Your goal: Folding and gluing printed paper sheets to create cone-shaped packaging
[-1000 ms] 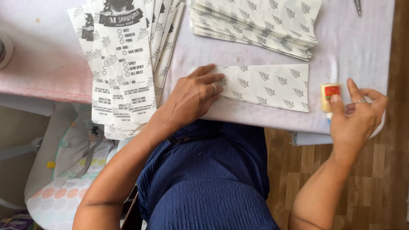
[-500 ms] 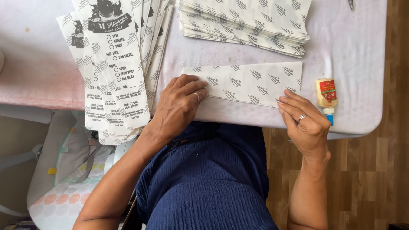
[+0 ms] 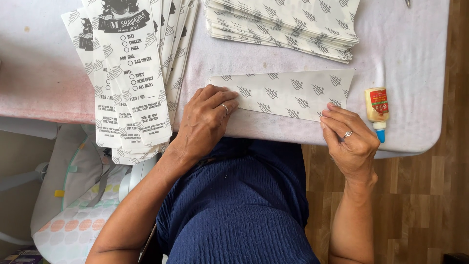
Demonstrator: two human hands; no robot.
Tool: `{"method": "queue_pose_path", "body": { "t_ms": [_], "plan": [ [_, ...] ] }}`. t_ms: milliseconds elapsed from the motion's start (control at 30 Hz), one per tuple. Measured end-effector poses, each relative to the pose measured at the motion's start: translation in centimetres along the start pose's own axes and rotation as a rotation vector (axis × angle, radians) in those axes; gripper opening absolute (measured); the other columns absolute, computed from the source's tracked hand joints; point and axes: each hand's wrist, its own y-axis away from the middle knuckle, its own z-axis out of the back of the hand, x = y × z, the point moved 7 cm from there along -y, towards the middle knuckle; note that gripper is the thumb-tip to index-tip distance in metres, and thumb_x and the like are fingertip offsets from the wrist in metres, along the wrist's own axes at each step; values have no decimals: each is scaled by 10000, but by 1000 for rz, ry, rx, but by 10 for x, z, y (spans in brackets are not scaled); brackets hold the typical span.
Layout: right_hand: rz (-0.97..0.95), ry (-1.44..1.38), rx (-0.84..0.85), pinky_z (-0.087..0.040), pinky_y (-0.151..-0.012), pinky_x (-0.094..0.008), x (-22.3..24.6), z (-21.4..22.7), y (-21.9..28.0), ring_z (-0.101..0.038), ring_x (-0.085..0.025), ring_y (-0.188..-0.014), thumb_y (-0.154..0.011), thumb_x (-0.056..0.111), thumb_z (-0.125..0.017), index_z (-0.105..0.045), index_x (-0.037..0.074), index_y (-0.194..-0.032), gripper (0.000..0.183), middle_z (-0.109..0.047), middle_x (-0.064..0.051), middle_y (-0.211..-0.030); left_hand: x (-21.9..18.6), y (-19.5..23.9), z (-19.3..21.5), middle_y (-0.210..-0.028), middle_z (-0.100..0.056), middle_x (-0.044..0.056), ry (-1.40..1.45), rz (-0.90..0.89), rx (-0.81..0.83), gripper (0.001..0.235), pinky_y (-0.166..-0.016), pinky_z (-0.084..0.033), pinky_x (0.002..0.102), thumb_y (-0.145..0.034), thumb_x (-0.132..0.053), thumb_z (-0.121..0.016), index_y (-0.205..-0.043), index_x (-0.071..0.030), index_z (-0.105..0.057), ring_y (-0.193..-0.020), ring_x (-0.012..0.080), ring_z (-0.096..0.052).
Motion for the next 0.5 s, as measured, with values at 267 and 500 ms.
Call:
{"method": "queue_pose_path", "body": {
  "t_ms": [267,500],
  "plan": [
    [-45,-11,79,-588,-946,-509,4,3,-6,-729,-423,-1075,-975,-90,-740,-761,-84,-957,28,-736,-201,-999,-15,4,-6,-1072,-694,121,-187,-140,175,215,-948,-591,484,-985,-77,-662,-1170,-141,-749,-1096,353,-673],
    [55,42,112,-547,-896,-497,-21,-20,-23,-676,-391,-1002,-968,107,-855,-649,-36,-758,327,-628,-137,-908,-16,3,-3,-1088,-647,154,-144,-158,214,266,-970,-584,533,-1024,-268,-638,-1212,-128,-765,-1119,395,-657]
  ]
}}
